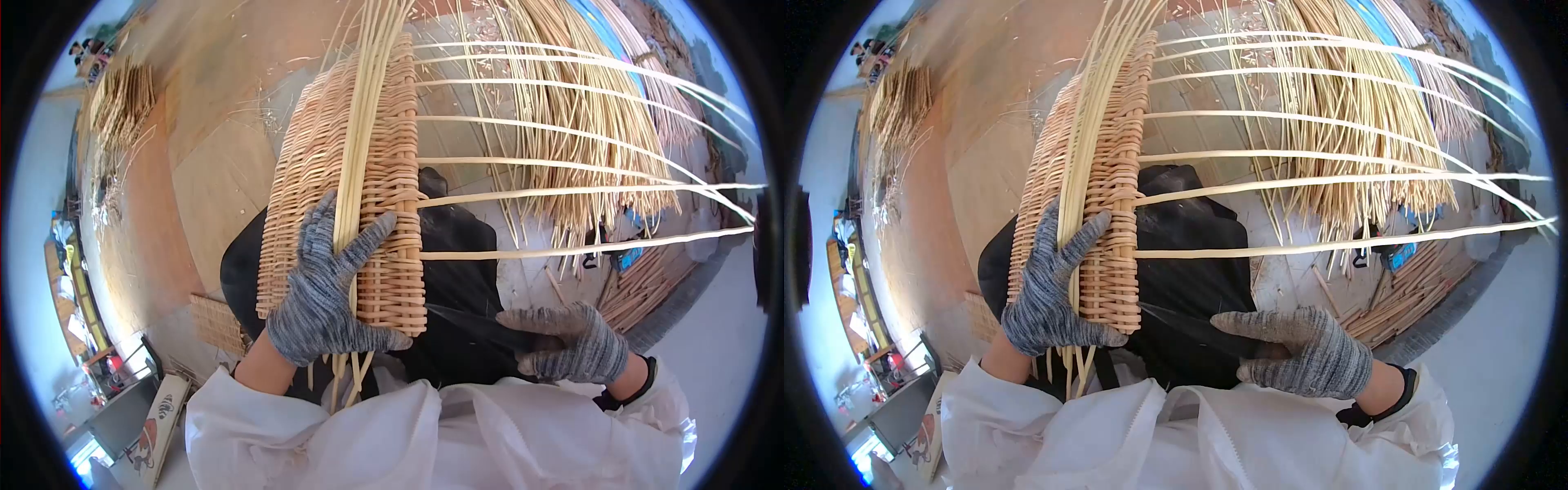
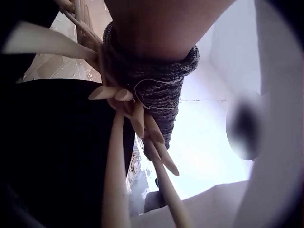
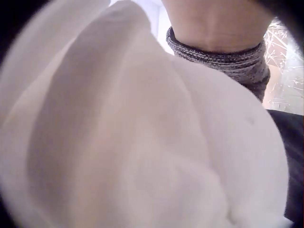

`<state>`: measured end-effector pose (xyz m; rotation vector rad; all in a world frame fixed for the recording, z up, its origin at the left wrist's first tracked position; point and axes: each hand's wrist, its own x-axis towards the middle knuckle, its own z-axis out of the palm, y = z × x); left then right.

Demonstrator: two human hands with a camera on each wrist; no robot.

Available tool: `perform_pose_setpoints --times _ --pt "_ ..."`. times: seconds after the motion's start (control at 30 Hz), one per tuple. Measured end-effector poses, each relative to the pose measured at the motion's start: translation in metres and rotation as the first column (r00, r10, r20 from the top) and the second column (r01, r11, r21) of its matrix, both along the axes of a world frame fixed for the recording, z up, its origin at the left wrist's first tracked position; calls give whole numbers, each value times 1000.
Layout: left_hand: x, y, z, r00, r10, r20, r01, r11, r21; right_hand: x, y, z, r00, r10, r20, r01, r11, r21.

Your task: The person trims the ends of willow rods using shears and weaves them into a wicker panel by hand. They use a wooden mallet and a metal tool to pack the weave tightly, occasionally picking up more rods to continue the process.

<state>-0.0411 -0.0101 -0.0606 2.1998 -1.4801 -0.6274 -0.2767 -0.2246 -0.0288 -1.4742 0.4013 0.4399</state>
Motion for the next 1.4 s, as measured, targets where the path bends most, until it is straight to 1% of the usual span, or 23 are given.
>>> perform_pose_setpoints --times 0.03,0.1,0.17,0.2,0.27,0.37,0.4,0.43,0.5,0.53,0.63,0.73,0.83,0.87,0.97,1.0,1.03,1.1,1.13,1.2,1.27,1.33,1.4 --pt "0 1 -1 1000 -8 -5 8 1000 -5 -3 2 -7 999 -12 41 11 1000 14" --pt "0 0 0 1000 -5 -9 5 1000 6 1 -3 -4 998 21 -67 -15 996 87" --pt "-1 0 3 1000 11 -5 -11 999 41 17 -20 10 930 131 -344 -56 974 221" --pt "-1 -1 4 1000 2 -13 -2 1000 31 19 -25 5 918 100 -385 42 937 345" --pt "-1 -3 3 1000 -9 -25 10 1000 7 20 -33 -6 881 62 -469 239 798 553" --pt "2 -8 -2 1000 -11 -20 11 1000 -12 34 -27 24 866 103 -489 33 965 262" --pt "1 -9 -5 1000 -9 -22 8 999 -35 18 -12 10 989 98 -109 -93 995 47" --pt "0 -8 -7 1000 -10 -23 8 998 -56 2 2 -3 960 126 250 -51 956 -288" --pt "0 -8 -12 999 -3 -32 1 997 -77 1 16 8 994 69 87 -38 948 -316" --pt "1 -9 -14 999 6 -40 -9 997 -75 -3 19 3 996 37 80 -10 948 -318" --pt "3 -11 -16 998 26 -53 -29 997 -71 12 10 13 994 -45 -97 29 987 -161" --pt "10 -10 -16 996 25 -83 -31 997 -71 44 -16 26 934 69 -351 -72 997 5" --pt "12 -9 -18 995 39 -89 -42 998 -40 69 -42 23 938 279 -206 -306 946 -111" --pt "13 -9 -19 995 41 -90 -43 999 -24 83 -44 25 912 263 -316 -282 959 -15" --pt "18 -12 -19 989 24 -149 -26 1000 -17 97 -57 17 891 382 -245 -416 903 -103" --pt "12 -5 -9 988 21 -150 -23 1000 -9 95 -55 19 881 460 -111 -473 847 -245" --pt "12 -5 -10 989 24 -149 -27 999 -20 92 -53 22 849 529 9 -480 778 -406" --pt "11 -4 -14 988 19 -154 -24 999 -34 96 -53 21 735 670 104 -476 618 -625" --pt "9 -1 -16 991 32 -127 -36 999 -31 93 -51 11 788 581 206 -387 727 -568" --pt "10 -3 -13 990 23 -142 -25 1000 -17 83 -45 1 902 403 156 -349 892 -286" --pt "12 -7 -13 992 25 -125 -30 999 -34 84 -51 -14 889 410 204 -351 896 -271" --pt "9 -5 -15 995 31 -99 -36 998 -49 87 -55 -30 733 583 351 -383 780 -496" --pt "12 -6 -12 989 19 -144 -19 1000 -2 101 -67 -29 609 745 271 -523 634 -569"
